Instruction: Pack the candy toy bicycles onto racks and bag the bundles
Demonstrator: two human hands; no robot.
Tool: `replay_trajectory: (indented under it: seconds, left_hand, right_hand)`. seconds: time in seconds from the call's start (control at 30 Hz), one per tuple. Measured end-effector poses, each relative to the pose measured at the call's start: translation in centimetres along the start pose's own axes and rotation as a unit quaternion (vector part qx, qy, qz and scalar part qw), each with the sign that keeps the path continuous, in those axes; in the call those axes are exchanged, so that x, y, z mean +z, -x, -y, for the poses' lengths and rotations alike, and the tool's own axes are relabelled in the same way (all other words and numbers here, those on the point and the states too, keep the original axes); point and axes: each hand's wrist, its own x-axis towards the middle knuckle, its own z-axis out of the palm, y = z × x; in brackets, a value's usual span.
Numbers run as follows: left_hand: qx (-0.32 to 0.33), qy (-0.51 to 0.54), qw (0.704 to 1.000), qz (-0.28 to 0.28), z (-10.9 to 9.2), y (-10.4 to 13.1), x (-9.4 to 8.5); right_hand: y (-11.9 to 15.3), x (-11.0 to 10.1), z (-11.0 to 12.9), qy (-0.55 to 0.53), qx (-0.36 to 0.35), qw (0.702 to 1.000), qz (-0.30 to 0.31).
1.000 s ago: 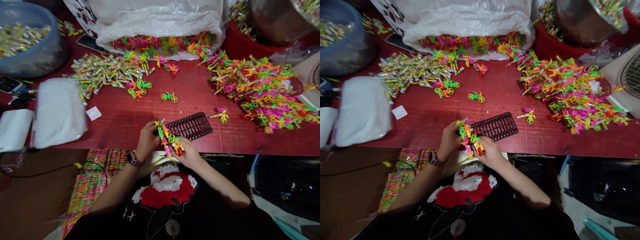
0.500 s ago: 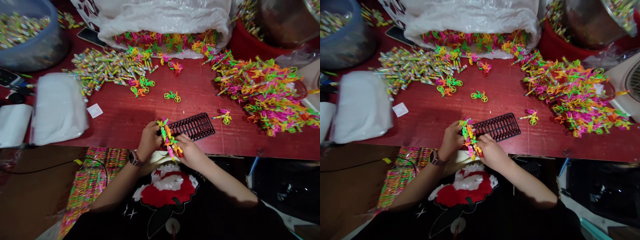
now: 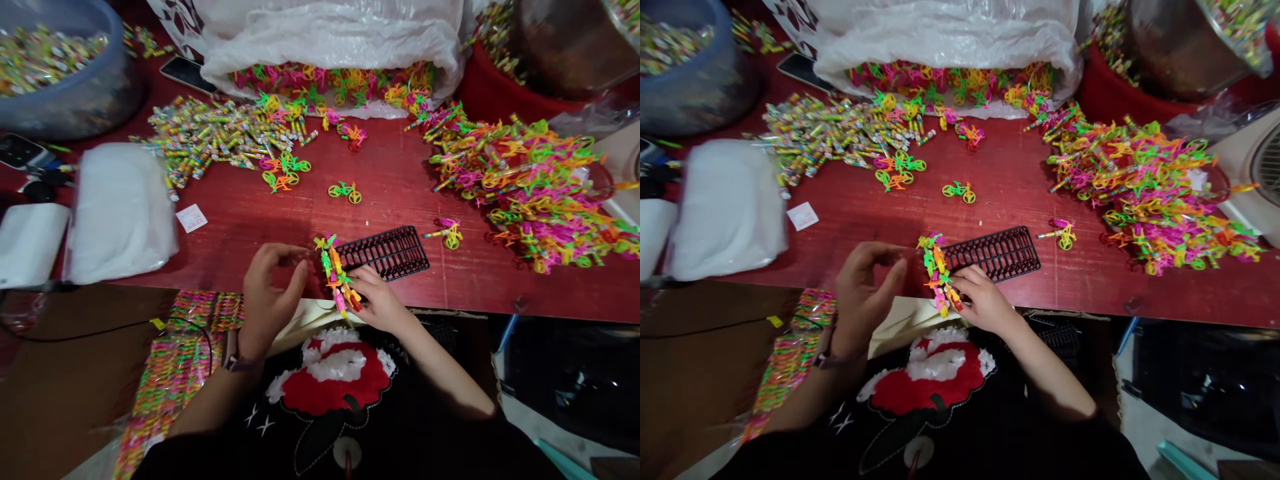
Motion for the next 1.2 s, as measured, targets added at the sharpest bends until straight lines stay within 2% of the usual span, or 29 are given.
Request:
replay_trajectory:
  seconds: [0.03, 0.1, 0.13, 0.2, 0.33, 0.43, 0.73, 0.93, 1.0, 1.07, 1.13, 1.17, 1.2]
  left_hand:
    - [0.045, -0.011, 0.999, 0.020, -1.0, 0.0, -0.4]
    - [0.128, -0.031, 0.986, 0.105, -2.6, -0.2, -0.6]
    - [0.157, -0.044, 0.977, 0.135, -3.1, -0.4, -0.4]
    - [0.178, -0.066, 0.969, 0.156, -3.5, -0.9, 0.3]
    - [0.174, -0.068, 0.972, 0.145, -3.2, -1.2, 1.7]
    - [0.173, -0.064, 0.974, 0.129, -3.1, -0.9, 2.1]
    - [0.176, -0.047, 0.976, 0.120, -2.9, -0.7, 2.0]
    - [0.171, -0.059, 0.978, 0.107, -2.5, -0.4, 1.7]
    - [0.161, -0.060, 0.979, 0.113, -2.3, -0.2, 1.4]
    - [0.143, -0.051, 0.981, 0.119, -2.2, 0.1, 1.1]
    - [0.125, -0.029, 0.984, 0.126, -2.0, 0.3, 0.8]
    - [0.119, -0.016, 0.984, 0.130, -1.9, 0.3, 0.7]
    - [0.115, -0.002, 0.984, 0.133, -1.8, 0.4, 0.5]
  right_hand:
    - [0.0, 0.0, 0.0, 0.000, -0.002, 1.000, 0.004]
    - [-0.1, -0.1, 0.0, -0.003, -0.002, 1.000, 0.009]
    - [-0.2, -0.1, 0.0, -0.003, -0.002, 1.000, 0.009]
    - [-0.2, 0.2, 0.0, -0.001, -0.003, 1.000, -0.001]
    - [0.0, 1.0, -0.2, 0.007, 0.011, 0.999, -0.038]
    - [0.2, 1.5, -0.2, 0.021, 0.037, 0.998, -0.046]
    - [-0.1, 1.3, 0.3, 0.030, 0.055, 0.998, -0.025]
    - [-0.1, 1.9, 1.0, 0.029, 0.051, 0.997, -0.050]
    - [-0.1, 0.6, 1.2, 0.003, 0.043, 0.998, -0.035]
    - [0.2, -2.2, 0.8, 0.004, 0.065, 0.995, -0.070]
    - [0.7, -6.0, -0.4, 0.064, 0.145, 0.970, -0.185]
    - [1.0, -8.0, -1.2, 0.106, 0.203, 0.942, -0.248]
    - [1.4, -9.8, -2.1, 0.137, 0.258, 0.916, -0.273]
